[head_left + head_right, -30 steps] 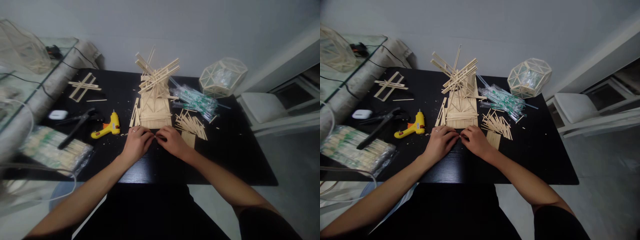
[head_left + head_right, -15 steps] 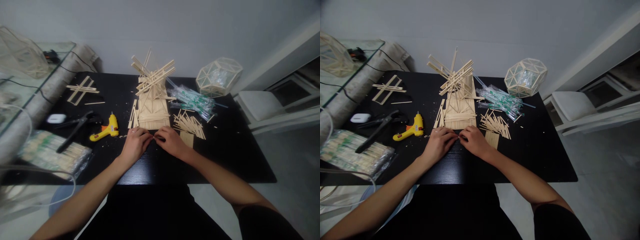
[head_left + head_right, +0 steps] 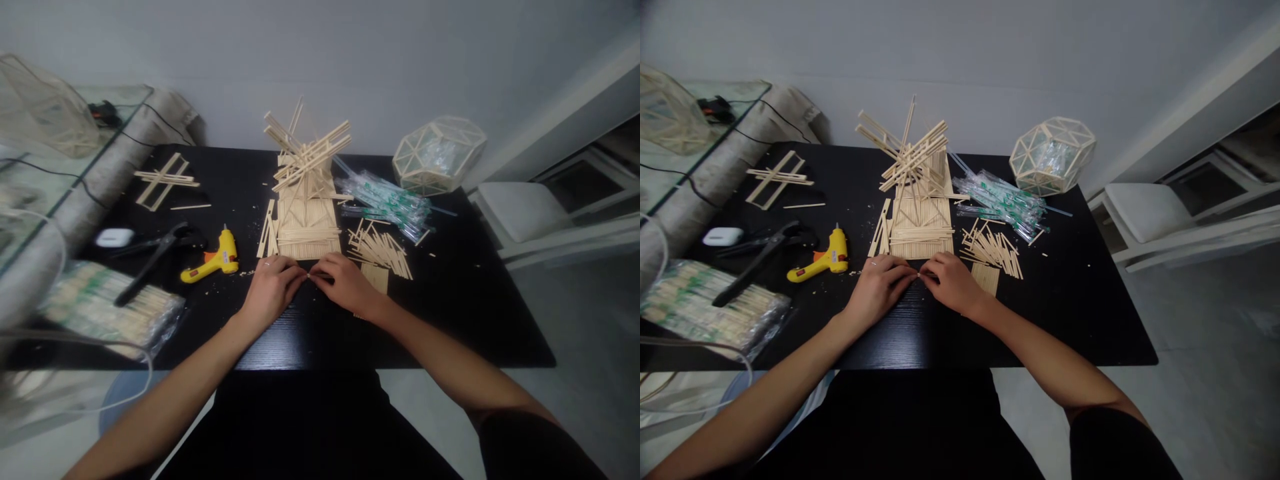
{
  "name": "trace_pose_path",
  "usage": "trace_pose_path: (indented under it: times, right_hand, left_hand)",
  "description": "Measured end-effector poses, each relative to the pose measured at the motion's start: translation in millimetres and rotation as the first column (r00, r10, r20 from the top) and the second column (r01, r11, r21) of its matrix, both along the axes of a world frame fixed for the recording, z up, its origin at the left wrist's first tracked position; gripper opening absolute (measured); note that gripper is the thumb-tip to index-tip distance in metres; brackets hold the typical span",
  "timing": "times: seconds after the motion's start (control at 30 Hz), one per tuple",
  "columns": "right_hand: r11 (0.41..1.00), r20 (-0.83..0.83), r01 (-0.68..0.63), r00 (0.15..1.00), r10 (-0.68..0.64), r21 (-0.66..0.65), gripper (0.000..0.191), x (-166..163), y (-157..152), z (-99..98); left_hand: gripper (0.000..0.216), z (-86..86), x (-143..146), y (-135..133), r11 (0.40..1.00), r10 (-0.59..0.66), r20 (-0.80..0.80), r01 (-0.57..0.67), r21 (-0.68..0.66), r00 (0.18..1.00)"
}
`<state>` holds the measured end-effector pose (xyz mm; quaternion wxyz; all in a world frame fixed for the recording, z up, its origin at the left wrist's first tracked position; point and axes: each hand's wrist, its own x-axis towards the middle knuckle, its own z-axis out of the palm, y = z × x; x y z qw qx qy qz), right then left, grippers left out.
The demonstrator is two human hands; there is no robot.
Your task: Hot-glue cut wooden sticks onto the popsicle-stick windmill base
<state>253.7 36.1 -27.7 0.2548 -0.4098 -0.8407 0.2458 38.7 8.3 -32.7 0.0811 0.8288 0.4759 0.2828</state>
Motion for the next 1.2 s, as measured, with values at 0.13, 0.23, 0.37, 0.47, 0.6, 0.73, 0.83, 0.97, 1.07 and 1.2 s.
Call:
trace_pose_path:
  times: [0.13,0.23,0.37,0.47,0.6,0.73,0.83,0.97,1.07,1.2]
  right_hand:
    - [1.000,-0.006,-0.001,1.000,0.002,0.013,0.006,0,0,-1.3]
    - [1.000,-0.012,0.000,1.000,0.001,0.018,0.006,0,0,-2.5]
    - [1.000,-0.005,0.000,1.000,0.000,0.025,0.005,0,0,-3.5]
    - [1.000,0.002,-0.003,1.000,0.003,0.031,0.004,1,1,-3.4]
    - [0.999,-0.007,-0.046,0.999,0.046,0.017,0.005,5,3,-2.8]
    - [0.998,-0.013,-0.057,0.998,0.057,0.000,0.009,10,5,-2.5]
    - [0.998,0.003,-0.057,0.998,0.057,0.005,0.010,12,6,-2.0]
    - [0.998,0.014,-0.056,0.998,0.056,0.008,0.010,12,7,-1.1]
    - [0.998,0.004,-0.056,0.998,0.056,0.003,0.007,12,7,-0.4]
    - [0.997,-0.037,-0.060,0.998,0.059,-0.038,0.007,12,5,2.1]
  left_hand:
    - [0.015,-2.1,-1,0,1.000,-0.009,0.014,0.009,0.005,1.000]
    - [0.016,-2.8,-1,0,1.000,-0.008,0.028,0.007,0.012,1.000]
    - [0.017,-3.4,-1,1,1.000,-0.009,0.035,0.008,0.013,0.999]
    - [0.017,-4.0,-1,1,1.000,-0.008,0.028,0.008,0.006,1.000]
    - [0.017,-4.6,-1,1,1.000,-0.020,0.023,0.019,0.006,1.000]
    - [0.018,-5.3,-1,1,0.999,-0.039,0.035,0.039,0.008,0.999]
    - [0.017,-4.8,-1,1,0.999,-0.044,0.068,0.043,0.013,0.997]
    - [0.017,-1.3,-2,0,0.999,-0.046,0.105,0.046,0.005,0.993]
    - [0.016,1.1,-1,-1,0.998,-0.057,0.118,0.057,0.004,0.991]
    - [0.015,0.7,-2,-1,0.999,-0.036,0.140,0.036,0.003,0.989]
